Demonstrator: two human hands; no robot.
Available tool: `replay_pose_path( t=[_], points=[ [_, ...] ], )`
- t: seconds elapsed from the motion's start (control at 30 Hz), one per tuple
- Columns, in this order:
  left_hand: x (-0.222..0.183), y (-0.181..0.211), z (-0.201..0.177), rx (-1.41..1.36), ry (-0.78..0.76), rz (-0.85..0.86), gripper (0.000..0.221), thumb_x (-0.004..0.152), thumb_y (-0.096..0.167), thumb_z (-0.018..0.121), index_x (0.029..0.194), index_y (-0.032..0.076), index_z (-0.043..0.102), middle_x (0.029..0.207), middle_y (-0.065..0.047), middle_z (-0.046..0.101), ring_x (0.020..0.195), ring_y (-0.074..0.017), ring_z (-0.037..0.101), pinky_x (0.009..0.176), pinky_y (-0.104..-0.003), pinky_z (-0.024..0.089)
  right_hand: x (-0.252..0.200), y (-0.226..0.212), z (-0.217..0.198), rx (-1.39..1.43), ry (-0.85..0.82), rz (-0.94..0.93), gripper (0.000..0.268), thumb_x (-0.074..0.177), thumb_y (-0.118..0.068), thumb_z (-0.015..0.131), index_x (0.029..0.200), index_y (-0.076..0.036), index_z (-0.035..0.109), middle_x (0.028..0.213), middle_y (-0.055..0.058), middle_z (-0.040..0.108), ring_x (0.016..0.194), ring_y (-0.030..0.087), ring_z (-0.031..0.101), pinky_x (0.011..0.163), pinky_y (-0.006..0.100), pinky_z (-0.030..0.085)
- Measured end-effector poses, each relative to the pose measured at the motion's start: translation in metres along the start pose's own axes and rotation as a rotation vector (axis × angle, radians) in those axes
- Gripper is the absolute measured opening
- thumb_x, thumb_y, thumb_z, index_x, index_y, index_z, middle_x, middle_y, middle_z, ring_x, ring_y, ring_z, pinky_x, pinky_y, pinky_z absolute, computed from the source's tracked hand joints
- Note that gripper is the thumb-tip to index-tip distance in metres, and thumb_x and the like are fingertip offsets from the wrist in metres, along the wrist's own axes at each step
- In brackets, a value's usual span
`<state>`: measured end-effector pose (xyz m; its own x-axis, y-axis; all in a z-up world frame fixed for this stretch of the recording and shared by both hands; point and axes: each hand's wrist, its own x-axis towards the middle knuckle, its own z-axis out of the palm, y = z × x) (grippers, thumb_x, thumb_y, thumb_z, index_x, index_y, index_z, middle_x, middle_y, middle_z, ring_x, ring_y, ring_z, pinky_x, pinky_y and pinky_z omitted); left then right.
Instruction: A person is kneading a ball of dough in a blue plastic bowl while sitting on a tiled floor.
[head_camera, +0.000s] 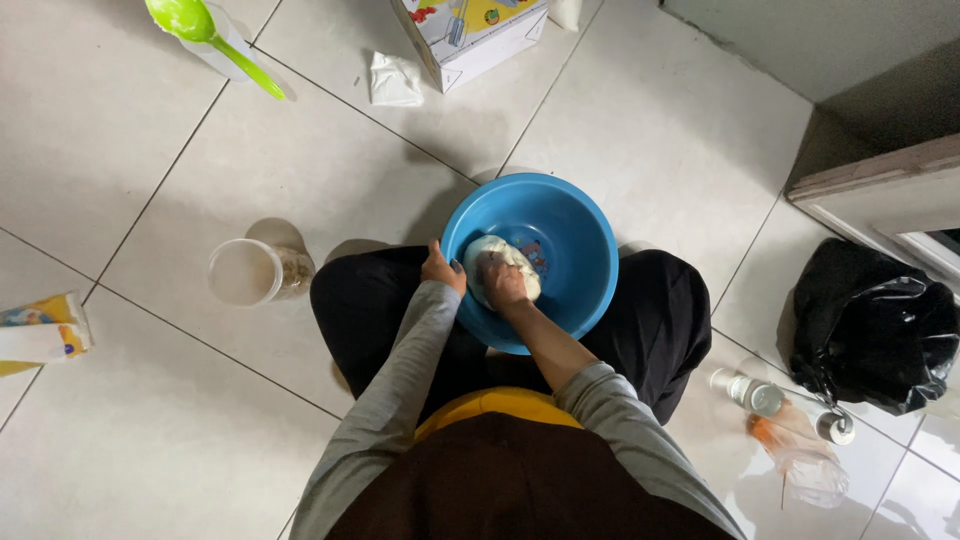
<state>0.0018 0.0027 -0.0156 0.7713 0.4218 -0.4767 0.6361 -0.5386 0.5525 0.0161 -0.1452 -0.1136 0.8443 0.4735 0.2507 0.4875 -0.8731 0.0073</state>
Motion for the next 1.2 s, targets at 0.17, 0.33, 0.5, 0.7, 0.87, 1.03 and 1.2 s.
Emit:
replay_pose_path(
  t=[0.17,0.33,0.5,0.7,0.87,1.03,1.2],
  points=[
    [-0.002,-0.001,-0.001,-0.028,0.014,0.012,0.062,0.102,0.017,0.055,0.156,0.005,0.027,0.136,-0.027,0.062,0.121,-0.0423,0.065,0.098,-0.056,0.059,0.03,0.007,-0.043,0.356,-0.593,0.29,0.033,0.096,-0.045,0.062,0.123,-0.027,0.058,0.115,0.005,0.061,0.099,0.038,0.072,0.083,0.049,0.062],
    [-0.003,-0.003,0.002,-0.001,0.02,0.0,0.063,0.101,0.02,0.056,0.156,0.008,0.027,0.134,-0.024,0.063,0.119,-0.0398,0.067,0.097,-0.053,0.061,0.022,0.026,-0.11,0.591,-0.541,0.18,0.025,0.095,-0.031,0.059,0.118,-0.021,0.058,0.112,0.008,0.064,0.105,0.036,0.071,0.088,0.051,0.06],
    [-0.006,-0.002,0.0,0.013,0.014,0.004,0.059,0.101,0.021,0.056,0.153,0.01,0.03,0.131,-0.023,0.065,0.117,-0.0391,0.068,0.096,-0.052,0.062,0.001,0.071,-0.193,1.347,-0.662,0.452,0.04,0.101,-0.018,0.066,0.14,-0.019,0.06,0.12,0.012,0.074,0.103,0.026,0.074,0.08,0.039,0.064],
    [-0.01,0.01,-0.01,0.006,-0.015,-0.027,0.064,0.102,0.017,0.055,0.158,0.007,0.026,0.13,-0.026,0.064,0.118,-0.0398,0.068,0.095,-0.054,0.062,0.008,0.129,-0.156,1.01,-0.215,0.593,0.031,0.101,-0.026,0.07,0.129,-0.013,0.065,0.108,0.015,0.074,0.105,0.036,0.071,0.09,0.047,0.059],
    [-0.003,0.002,-0.004,-0.01,-0.015,-0.036,0.065,0.101,0.018,0.057,0.158,0.008,0.027,0.13,-0.026,0.064,0.116,-0.0409,0.068,0.093,-0.054,0.062,0.042,0.1,-0.093,0.715,-0.281,0.561,0.063,0.092,-0.066,0.064,0.14,-0.026,0.057,0.133,0.019,0.057,0.127,0.041,0.058,0.107,0.054,0.047],
    [-0.012,0.009,-0.011,-0.043,0.015,-0.036,0.064,0.101,0.016,0.056,0.158,0.007,0.028,0.128,-0.027,0.065,0.117,-0.0416,0.068,0.094,-0.054,0.061,0.052,0.043,-0.143,0.669,-0.713,0.442,0.091,0.074,-0.083,0.069,0.151,-0.042,0.044,0.163,0.013,0.031,0.146,0.057,0.026,0.106,0.072,0.042],
    [-0.005,0.0,0.004,0.001,0.074,-0.001,0.058,0.099,0.019,0.062,0.151,0.009,0.037,0.126,-0.024,0.067,0.116,-0.0414,0.068,0.095,-0.052,0.06,0.016,0.056,-0.118,0.604,-0.652,0.302,0.083,0.076,-0.064,0.075,0.144,-0.028,0.046,0.135,0.019,0.057,0.117,0.046,0.065,0.096,0.061,0.058]
  ],
)
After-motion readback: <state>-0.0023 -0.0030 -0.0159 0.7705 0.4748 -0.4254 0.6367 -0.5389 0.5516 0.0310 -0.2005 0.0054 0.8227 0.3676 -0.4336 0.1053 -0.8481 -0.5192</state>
